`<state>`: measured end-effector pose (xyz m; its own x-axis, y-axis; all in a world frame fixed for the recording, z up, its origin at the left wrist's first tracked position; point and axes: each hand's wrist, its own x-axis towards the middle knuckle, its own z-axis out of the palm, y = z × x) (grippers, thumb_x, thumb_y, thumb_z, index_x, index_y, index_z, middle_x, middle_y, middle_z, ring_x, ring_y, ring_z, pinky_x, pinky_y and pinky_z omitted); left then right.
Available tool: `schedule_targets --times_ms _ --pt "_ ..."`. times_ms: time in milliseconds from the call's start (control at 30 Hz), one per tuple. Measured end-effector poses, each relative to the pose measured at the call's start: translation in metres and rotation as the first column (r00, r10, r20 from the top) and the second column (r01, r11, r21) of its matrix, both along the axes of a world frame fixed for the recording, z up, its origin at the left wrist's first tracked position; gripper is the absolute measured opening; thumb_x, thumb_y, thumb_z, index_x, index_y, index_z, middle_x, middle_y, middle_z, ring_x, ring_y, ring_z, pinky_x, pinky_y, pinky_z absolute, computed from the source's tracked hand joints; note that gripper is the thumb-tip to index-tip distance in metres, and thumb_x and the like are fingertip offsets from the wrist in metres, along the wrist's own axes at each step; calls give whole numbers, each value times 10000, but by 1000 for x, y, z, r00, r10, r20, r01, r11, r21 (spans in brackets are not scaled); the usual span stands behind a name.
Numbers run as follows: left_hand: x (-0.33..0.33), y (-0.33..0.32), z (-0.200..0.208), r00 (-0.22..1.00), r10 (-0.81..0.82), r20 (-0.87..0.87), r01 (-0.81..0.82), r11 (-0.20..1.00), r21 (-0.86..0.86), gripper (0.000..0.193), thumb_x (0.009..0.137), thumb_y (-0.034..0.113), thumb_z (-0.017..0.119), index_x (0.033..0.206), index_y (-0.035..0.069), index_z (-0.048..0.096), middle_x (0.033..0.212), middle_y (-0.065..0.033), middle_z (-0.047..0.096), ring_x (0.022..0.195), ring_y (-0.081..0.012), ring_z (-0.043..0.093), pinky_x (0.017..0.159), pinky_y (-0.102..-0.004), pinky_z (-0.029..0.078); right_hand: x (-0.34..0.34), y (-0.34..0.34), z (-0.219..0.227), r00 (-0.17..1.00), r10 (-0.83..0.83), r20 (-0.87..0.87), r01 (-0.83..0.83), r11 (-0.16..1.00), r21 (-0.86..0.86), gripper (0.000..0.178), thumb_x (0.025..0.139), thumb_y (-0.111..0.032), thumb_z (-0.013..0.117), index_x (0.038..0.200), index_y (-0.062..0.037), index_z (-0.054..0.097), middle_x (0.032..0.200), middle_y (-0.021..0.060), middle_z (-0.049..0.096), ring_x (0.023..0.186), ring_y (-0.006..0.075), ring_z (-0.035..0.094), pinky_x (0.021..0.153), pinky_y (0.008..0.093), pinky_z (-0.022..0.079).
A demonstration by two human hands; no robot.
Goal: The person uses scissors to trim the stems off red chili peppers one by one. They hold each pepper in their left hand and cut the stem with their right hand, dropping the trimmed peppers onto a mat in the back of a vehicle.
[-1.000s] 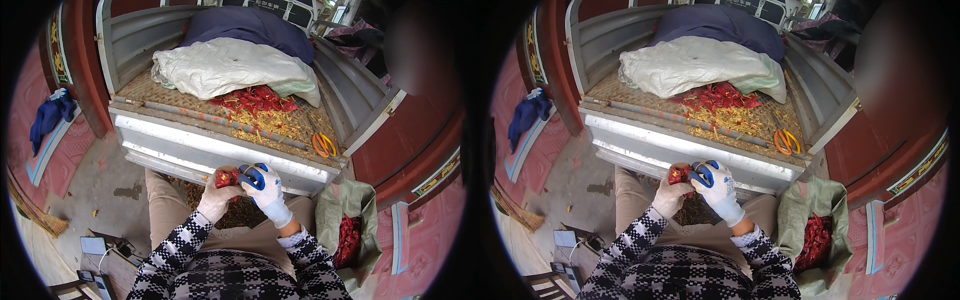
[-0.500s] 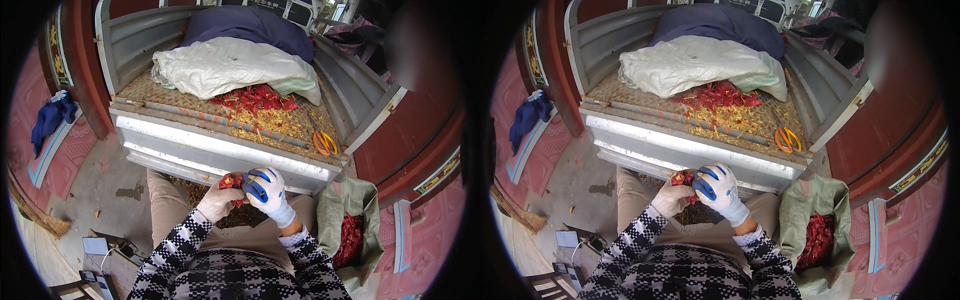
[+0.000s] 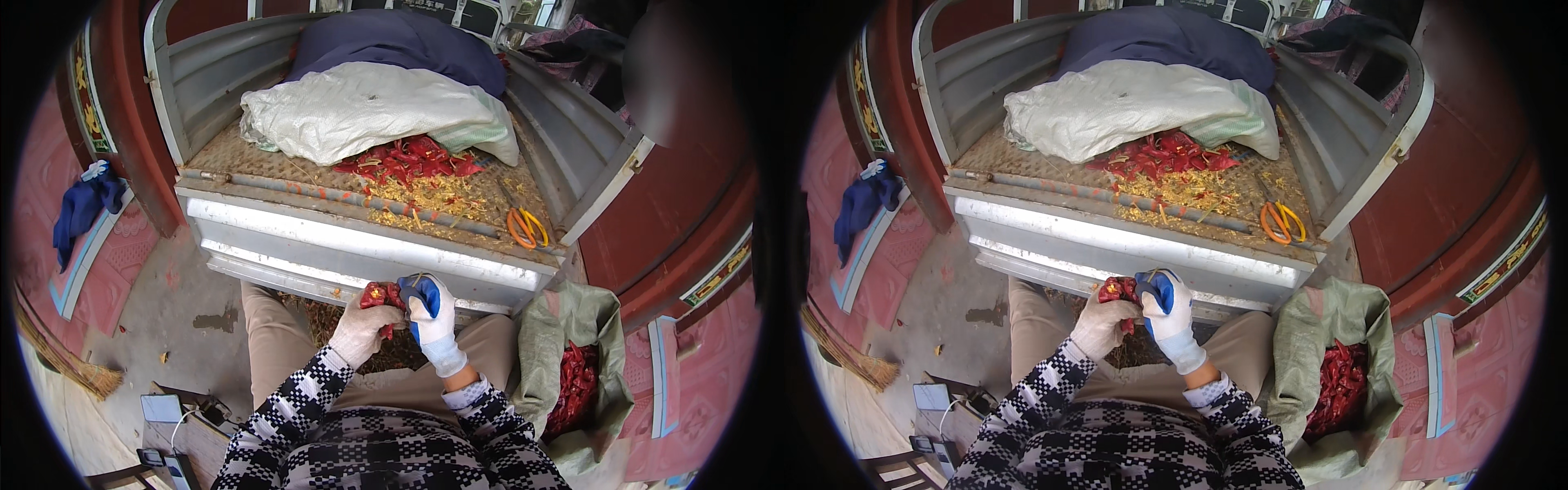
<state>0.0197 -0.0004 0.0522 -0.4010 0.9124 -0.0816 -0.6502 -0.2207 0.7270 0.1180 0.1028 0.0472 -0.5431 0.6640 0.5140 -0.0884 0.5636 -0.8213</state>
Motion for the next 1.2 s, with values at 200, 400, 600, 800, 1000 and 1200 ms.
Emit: schedule_targets --times_ms 200,400,600,800,1000,1200 --pt "5 9 -16 998 38 43 -39 999 26 143 759 -84 576 896 -45 577 787 -112 638 660 -174 615 609 -287 509 3 3 -13 990 26 -137 -109 753 -649 142 895 -43 545 980 26 636 854 54 660 697 121 569 629 259 473" --pt "6 9 -9 996 32 87 -32 999 3 149 742 -87 567 883 -37 565 761 -110 600 613 -168 549 567 -292 444 7 5 5 994 85 -68 -107 620 -777 167 927 -128 570 1037 -24 639 799 26 622 670 110 579 613 255 521" --pt "0 8 -9 992 -37 118 36 999 8 140 715 -92 565 838 -28 548 723 -103 572 561 -157 503 548 -282 416 7 10 -9 977 174 -124 -200 536 -820 166 918 -173 574 1022 -64 642 690 -5 566 606 91 553 557 218 498" --pt "-2 7 -17 989 -70 131 66 997 32 154 722 -50 590 867 -23 550 743 -91 575 561 -142 486 528 -276 387 11 36 -38 891 260 -373 -413 120 -903 202 938 -203 553 1003 -36 648 695 -4 567 595 91 538 571 222 493" --pt "-4 4 -33 841 -210 499 201 977 74 46 753 -4 534 788 8 506 683 -66 505 590 -153 447 574 -276 370 11 6 10 981 162 103 -149 981 -127 217 849 -141 627 1020 -26 698 882 98 662 807 237 625 722 299 505" --pt "3 1 -22 934 -79 347 92 995 -23 81 730 -49 527 675 -3 491 658 -85 496 553 -162 434 539 -286 360 6 -2 17 982 -72 177 3 932 362 152 751 -42 639 899 -27 669 880 155 656 784 361 611 710 386 508"
